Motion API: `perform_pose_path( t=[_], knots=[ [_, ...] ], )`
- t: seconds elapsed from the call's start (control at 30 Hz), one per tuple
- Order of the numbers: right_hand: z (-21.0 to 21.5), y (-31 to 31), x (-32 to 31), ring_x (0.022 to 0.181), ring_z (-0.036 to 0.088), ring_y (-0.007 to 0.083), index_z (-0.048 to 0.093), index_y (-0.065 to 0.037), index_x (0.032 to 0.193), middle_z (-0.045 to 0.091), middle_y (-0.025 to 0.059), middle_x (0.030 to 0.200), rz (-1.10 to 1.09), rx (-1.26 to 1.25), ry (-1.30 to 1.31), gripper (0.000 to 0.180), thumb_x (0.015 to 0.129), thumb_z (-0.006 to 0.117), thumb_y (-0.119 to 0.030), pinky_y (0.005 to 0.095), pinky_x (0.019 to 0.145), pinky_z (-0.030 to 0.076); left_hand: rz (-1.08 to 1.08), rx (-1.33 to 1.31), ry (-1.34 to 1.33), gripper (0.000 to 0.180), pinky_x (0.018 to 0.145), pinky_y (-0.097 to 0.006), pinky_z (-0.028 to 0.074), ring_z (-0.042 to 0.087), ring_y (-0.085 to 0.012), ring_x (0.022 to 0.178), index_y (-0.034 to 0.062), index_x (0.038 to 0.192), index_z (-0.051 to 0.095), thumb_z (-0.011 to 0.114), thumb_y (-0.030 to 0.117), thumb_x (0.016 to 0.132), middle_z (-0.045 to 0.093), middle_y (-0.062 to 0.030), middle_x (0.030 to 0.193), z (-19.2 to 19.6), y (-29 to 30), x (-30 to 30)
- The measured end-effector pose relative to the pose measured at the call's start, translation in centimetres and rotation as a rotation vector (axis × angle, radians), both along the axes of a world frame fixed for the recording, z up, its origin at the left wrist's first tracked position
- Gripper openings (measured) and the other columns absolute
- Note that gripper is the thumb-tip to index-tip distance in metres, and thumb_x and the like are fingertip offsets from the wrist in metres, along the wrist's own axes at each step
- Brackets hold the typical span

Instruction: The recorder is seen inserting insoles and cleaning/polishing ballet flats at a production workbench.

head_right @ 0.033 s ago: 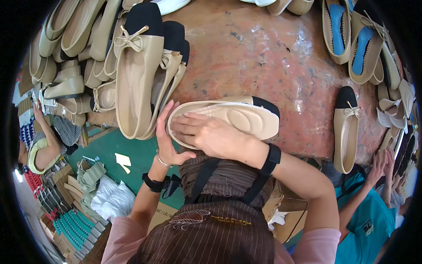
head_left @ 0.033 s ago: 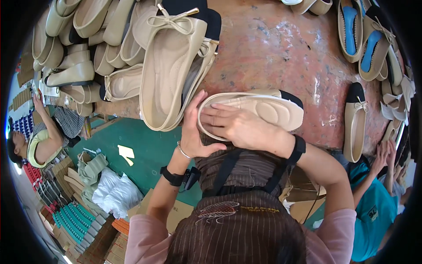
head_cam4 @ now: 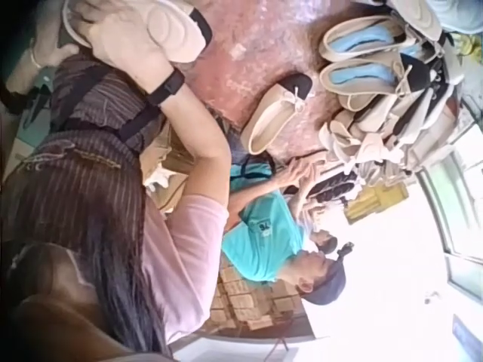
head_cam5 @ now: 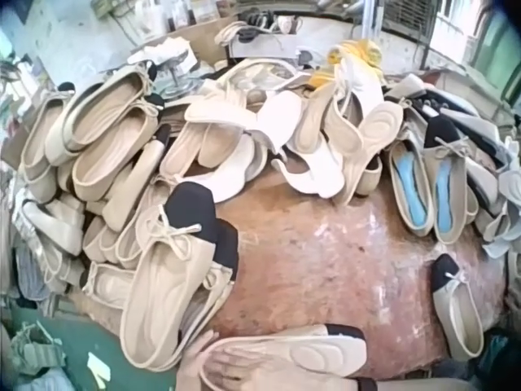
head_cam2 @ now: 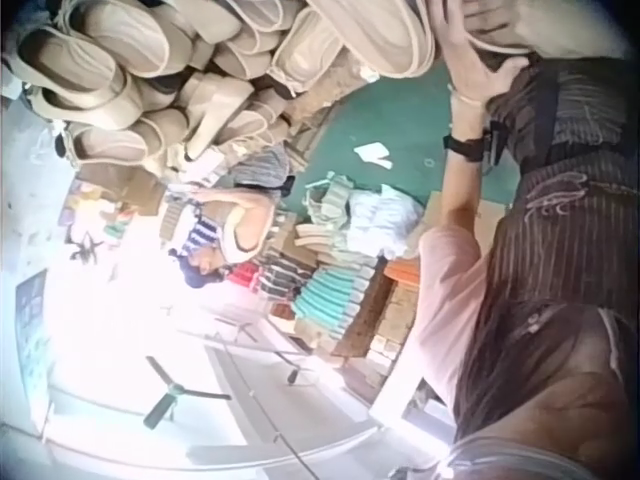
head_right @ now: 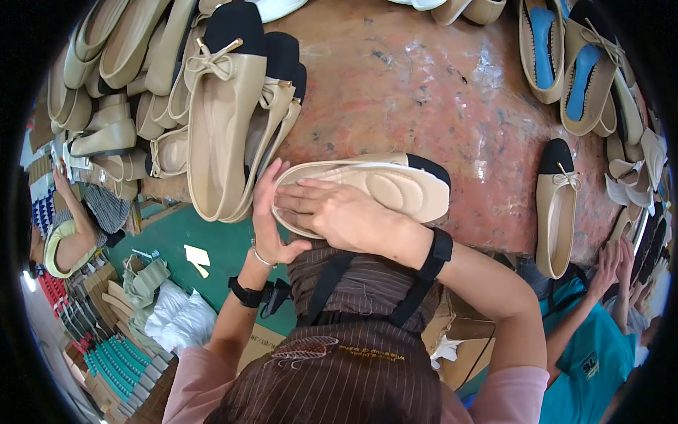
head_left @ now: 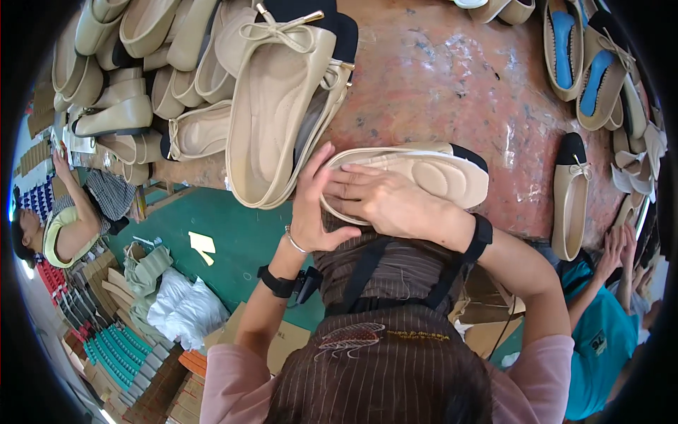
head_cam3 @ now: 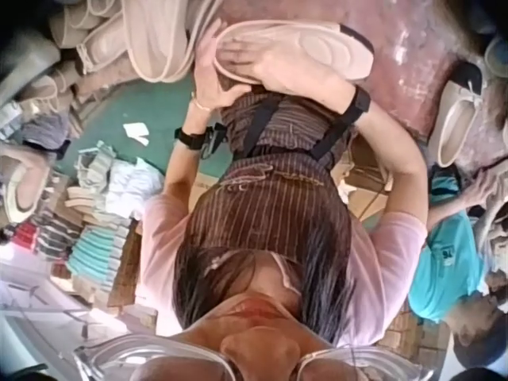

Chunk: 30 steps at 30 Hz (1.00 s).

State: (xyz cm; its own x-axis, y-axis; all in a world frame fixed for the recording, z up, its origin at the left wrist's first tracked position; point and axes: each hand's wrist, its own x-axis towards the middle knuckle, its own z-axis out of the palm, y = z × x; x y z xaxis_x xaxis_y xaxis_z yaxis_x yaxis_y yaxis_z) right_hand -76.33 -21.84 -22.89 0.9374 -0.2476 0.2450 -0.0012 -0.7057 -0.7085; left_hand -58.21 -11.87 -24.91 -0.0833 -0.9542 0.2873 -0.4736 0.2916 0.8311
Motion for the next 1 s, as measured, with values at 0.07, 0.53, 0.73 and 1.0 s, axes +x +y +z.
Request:
perform_pose_path(
  t=[0.07,0.53,0.73,1.0],
  knots=[
    [0.5,0.4,0.2,0.128,0.054,0.0252,0.069,0.001,0.113,0.063,0.0126,0.13,-0.029,0.053,0.079,0.038,0.078,0.062,-0.011,0.0383,0.116,0.036,0.034,-0.044,-0.027,0.061,0.108,-0.052,0.038,0.045,-0.0477,0.13,0.0008,0.132,0.048,0.063,0.044,0.091,0.04,-0.0326,0.145,0.3,-0.3,-0.2],
    [2.9,1.1,-4.1,0.119,0.062,0.0295,0.077,-0.007,0.092,0.071,0.0156,0.11,-0.573,-0.023,0.106,0.032,0.063,0.066,0.001,0.0473,0.113,0.036,0.236,0.031,-0.116,0.045,0.107,-0.048,0.038,0.049,-0.0439,0.124,0.0005,0.117,0.042,0.066,0.02,0.085,0.036,-0.0329,0.148,2.9,1.0,-5.2],
    [5.2,-5.2,-7.2,0.102,0.065,0.0369,0.068,-0.004,0.115,0.069,0.0177,0.1,-1.371,-0.335,0.197,0.038,0.078,0.073,-0.01,0.0463,0.091,0.051,-0.068,0.269,-0.486,0.064,0.086,-0.041,0.053,0.059,-0.0364,0.097,-0.003,0.127,0.052,0.081,0.02,0.074,0.03,-0.0229,0.156,7.7,0.7,-10.3],
    [6.7,4.8,-7.4,0.12,0.059,0.0388,0.062,0.0,0.121,0.064,0.0249,0.12,-0.873,-0.097,0.272,0.046,0.076,0.065,0.003,0.0534,0.106,0.042,-0.159,0.229,-0.765,0.051,0.061,-0.034,0.058,0.063,-0.0307,0.084,-0.0065,0.111,0.066,0.075,0.017,0.066,0.053,-0.0278,0.135,5.9,1.3,-13.1]
  ],
)
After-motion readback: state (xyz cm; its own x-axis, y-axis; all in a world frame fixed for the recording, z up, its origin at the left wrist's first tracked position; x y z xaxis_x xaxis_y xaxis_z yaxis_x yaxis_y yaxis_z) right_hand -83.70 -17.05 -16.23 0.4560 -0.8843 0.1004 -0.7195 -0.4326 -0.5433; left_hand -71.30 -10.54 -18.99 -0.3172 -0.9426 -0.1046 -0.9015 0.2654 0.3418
